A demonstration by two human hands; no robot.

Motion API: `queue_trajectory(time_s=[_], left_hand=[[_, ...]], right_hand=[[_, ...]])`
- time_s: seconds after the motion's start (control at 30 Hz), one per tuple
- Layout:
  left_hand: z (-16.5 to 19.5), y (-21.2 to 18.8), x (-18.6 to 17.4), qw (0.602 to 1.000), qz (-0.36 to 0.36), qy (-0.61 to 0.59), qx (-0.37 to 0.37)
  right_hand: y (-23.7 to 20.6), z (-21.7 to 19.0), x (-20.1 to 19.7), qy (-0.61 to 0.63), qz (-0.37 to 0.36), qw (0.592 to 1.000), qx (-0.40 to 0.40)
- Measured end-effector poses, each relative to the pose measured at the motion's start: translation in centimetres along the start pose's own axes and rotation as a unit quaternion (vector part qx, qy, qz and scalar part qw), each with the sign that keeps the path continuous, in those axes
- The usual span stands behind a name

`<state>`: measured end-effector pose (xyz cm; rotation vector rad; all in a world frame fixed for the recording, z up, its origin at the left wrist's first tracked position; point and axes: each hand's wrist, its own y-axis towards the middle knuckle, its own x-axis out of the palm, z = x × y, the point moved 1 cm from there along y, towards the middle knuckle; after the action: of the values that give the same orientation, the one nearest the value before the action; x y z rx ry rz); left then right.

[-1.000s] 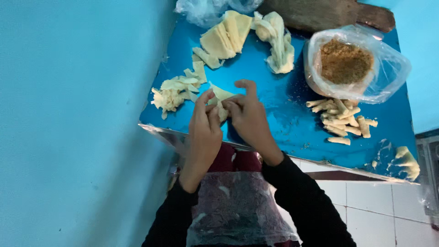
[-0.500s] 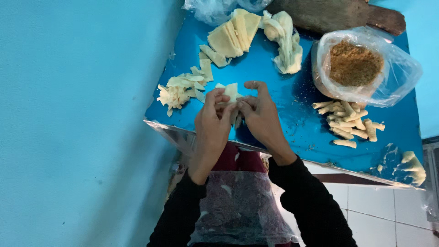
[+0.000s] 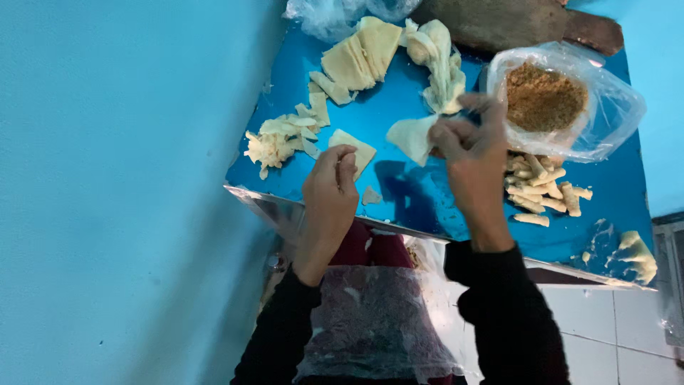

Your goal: The person pinches small pieces of dough from a pile on a blue metal table and rolls each piece between their fingers into a short cylinder, adding it to a growing pile of rolled dough pieces. At the end they gather the rolled pieces in one hand and reach into a plastic-lined bowl of brown filling.

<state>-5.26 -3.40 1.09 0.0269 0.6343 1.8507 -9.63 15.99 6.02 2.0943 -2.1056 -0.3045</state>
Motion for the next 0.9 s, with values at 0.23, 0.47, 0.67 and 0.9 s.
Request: queue_trajectory(time_s=[0.23,0.47,0.67,0.9], left_hand=[[2.4,-1.0,2.0,0.993,-0.100,-0.054,-0.009],[0.3,-0.4,1.8,0.987,-0.079,-0.079,-0.115],[-0.3,1.2,0.9,0.982,0.006,0.183,0.051],[1.8,-2.6,2.4,0.935,-0.138,0.212,0.249]], right_hand=[[-3.1,-1.6,0.9,-0.204,-0.121,0.971,-0.014],[-1.6,0.4,-4.9,-0.031,-0.042,0.987,0.154],[-1.7,-3.4,-8.6,-0.375,-0.019,0.922,-0.089],[-5.8,0.5,-7.0,-0.476,-0.251,0.824,-0.180]])
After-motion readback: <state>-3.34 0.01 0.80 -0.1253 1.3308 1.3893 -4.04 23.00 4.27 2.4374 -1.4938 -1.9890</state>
